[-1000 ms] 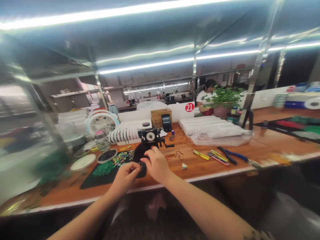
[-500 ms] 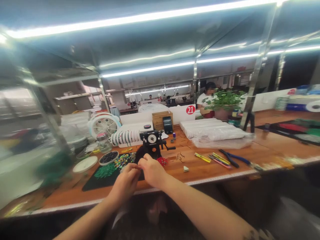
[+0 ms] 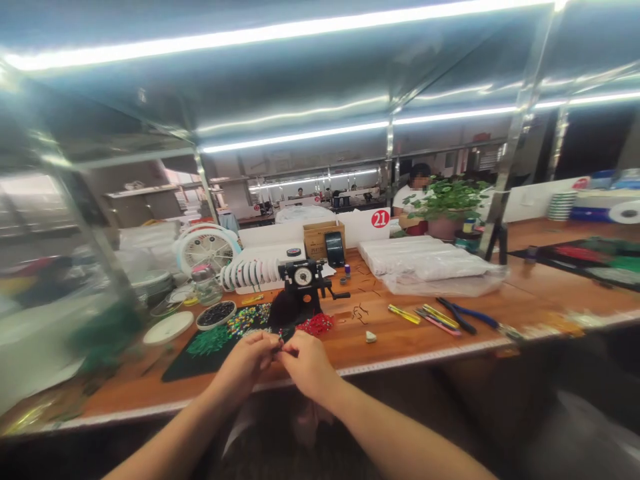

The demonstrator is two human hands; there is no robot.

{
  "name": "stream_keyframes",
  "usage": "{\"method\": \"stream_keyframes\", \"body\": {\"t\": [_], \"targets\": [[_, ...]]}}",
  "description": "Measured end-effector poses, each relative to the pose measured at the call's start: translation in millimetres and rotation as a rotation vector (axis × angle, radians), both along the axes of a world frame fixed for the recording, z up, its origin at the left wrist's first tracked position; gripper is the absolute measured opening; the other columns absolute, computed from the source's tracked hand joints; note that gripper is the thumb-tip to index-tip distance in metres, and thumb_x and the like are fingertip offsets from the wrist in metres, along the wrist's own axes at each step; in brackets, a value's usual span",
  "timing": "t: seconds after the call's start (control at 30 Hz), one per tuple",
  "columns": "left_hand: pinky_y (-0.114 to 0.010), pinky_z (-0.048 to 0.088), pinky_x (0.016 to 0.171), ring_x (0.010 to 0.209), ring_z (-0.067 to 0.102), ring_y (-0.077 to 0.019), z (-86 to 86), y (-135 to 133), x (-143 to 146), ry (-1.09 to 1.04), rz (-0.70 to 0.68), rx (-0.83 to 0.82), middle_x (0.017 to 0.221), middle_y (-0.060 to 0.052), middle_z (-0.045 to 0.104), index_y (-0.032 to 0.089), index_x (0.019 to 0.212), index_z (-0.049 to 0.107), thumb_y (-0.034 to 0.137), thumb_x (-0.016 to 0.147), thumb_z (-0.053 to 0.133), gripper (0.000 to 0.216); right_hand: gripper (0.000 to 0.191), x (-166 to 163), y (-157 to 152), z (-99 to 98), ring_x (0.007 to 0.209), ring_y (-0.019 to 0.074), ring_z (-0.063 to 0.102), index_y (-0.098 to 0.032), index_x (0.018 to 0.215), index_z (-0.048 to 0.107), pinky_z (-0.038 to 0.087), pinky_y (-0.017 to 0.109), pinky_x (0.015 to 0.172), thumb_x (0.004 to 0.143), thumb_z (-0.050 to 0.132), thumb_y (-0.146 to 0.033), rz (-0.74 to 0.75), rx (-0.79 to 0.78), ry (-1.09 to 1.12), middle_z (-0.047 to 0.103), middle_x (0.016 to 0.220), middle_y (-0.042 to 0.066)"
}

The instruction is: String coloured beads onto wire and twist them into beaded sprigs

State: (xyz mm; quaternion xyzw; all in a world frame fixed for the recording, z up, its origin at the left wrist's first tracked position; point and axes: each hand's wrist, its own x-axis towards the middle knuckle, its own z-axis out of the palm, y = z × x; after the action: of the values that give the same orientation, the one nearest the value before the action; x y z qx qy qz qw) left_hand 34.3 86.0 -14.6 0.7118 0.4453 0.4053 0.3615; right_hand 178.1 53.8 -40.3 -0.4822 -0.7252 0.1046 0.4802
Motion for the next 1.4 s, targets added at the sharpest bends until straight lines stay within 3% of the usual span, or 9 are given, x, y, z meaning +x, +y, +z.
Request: {"method": "stream_keyframes", "body": {"t": [0.2, 0.47, 0.6, 0.7, 0.83, 0.97, 1.07, 1.17, 1.4], "targets": [[-0.028, 0.044, 0.067, 0.070, 0.057, -0.0165, 14.0, -8.9, -3.1, 0.164, -0.057, 0.246, 0.072, -0.002, 0.064, 0.019, 0.067, 0.064, 0.018, 0.073, 0.056, 0.010, 0.025, 8.6, 3.2, 7.3, 0.096, 0.0215, 0.052, -0.015, 0.093, 0.065, 0.044, 0.033, 0.086, 0.087, 0.041, -0.008, 0.106, 0.431, -0.308, 0.056, 0.099, 0.012], [-0.028, 0.045, 0.067, 0.076, 0.058, -0.0163, -6.3, -0.5, -5.4, 0.509, -0.069, 0.709, 0.096, -0.009, 0.061, 0.019, 0.077, 0.063, 0.014, 0.082, 0.045, 0.019, 0.020, 12.6, 45.5, 29.8, 0.065, 0.0122, 0.055, -0.017, 0.067, 0.066, 0.044, 0.023, 0.062, 0.079, 0.053, -0.007, 0.087, 0.083, -0.096, 0.056, 0.070, 0.001], [-0.024, 0.043, 0.063, 0.073, 0.058, -0.0157, -3.9, 0.9, 0.0, 0.112, -0.104, 0.285, 0.084, -0.005, 0.063, 0.019, 0.068, 0.061, 0.020, 0.074, 0.056, 0.007, 0.017, 17.0, 45.1, 28.7, 0.065, 0.0125, 0.056, -0.017, 0.064, 0.066, 0.043, 0.022, 0.062, 0.078, 0.057, -0.011, 0.029, 0.066, -0.038, 0.058, 0.067, 0.000], [-0.021, 0.033, 0.043, 0.045, 0.046, -0.0109, -1.5, 1.7, 2.8, -0.110, -0.018, -0.047, 0.051, 0.002, 0.051, 0.018, 0.064, 0.057, 0.029, 0.073, 0.056, 0.014, 0.019, 16.0, 28.0, 20.9, 0.074, 0.0158, 0.057, -0.015, 0.075, 0.067, 0.043, 0.026, 0.069, 0.085, 0.054, -0.024, -0.091, 0.087, 0.040, 0.060, 0.078, 0.005], [-0.020, 0.024, 0.038, 0.035, 0.031, -0.0074, -3.0, 2.2, 1.7, -0.148, -0.005, -0.163, 0.039, 0.008, 0.034, 0.017, 0.059, 0.052, 0.035, 0.072, 0.054, 0.021, 0.017, 4.4, 6.7, 3.2, 0.056, 0.0121, 0.054, -0.016, 0.063, 0.066, 0.039, 0.021, 0.052, 0.077, 0.064, -0.026, -0.018, 0.001, 0.040, 0.057, 0.060, 0.000], [-0.021, 0.030, 0.043, 0.042, 0.039, -0.0092, 4.1, -2.2, -1.9, -0.123, -0.008, -0.143, 0.046, 0.005, 0.045, 0.016, 0.063, 0.058, 0.030, 0.069, 0.059, 0.015, 0.018, 0.1, -1.4, -3.2, 0.075, 0.0169, 0.054, -0.016, 0.071, 0.065, 0.044, 0.027, 0.069, 0.083, 0.051, -0.013, 0.015, 0.126, -0.050, 0.058, 0.076, 0.005], [-0.025, 0.042, 0.062, 0.067, 0.053, -0.0146, 12.6, -7.1, -4.3, -0.001, -0.049, 0.058, 0.068, -0.001, 0.058, 0.018, 0.067, 0.063, 0.024, 0.071, 0.061, 0.007, 0.022, 5.6, 3.7, 7.6, 0.091, 0.0213, 0.051, -0.016, 0.085, 0.062, 0.042, 0.034, 0.081, 0.086, 0.041, -0.010, 0.095, 0.259, -0.199, 0.054, 0.097, 0.010], [-0.029, 0.045, 0.076, 0.083, 0.054, -0.0166, 15.1, -8.6, -4.5, 0.243, -0.113, 0.416, 0.086, -0.004, 0.057, 0.020, 0.077, 0.063, 0.018, 0.082, 0.050, 0.015, 0.020, 11.6, 19.2, 26.2, 0.082, 0.0171, 0.052, -0.016, 0.086, 0.058, 0.044, 0.031, 0.077, 0.084, 0.041, -0.006, 0.198, 0.057, -0.123, 0.051, 0.100, 0.009], [-0.030, 0.049, 0.077, 0.089, 0.059, -0.0166, 8.2, 6.9, 2.5, 0.606, -0.166, 0.773, 0.105, -0.009, 0.056, 0.019, 0.088, 0.059, 0.014, 0.088, 0.038, 0.022, 0.015, 25.0, 55.0, 52.9, 0.039, 0.0080, 0.045, -0.016, 0.069, 0.055, 0.035, 0.018, 0.038, 0.080, 0.048, -0.010, 0.357, -0.443, 0.028, 0.050, 0.050, -0.004]]}}
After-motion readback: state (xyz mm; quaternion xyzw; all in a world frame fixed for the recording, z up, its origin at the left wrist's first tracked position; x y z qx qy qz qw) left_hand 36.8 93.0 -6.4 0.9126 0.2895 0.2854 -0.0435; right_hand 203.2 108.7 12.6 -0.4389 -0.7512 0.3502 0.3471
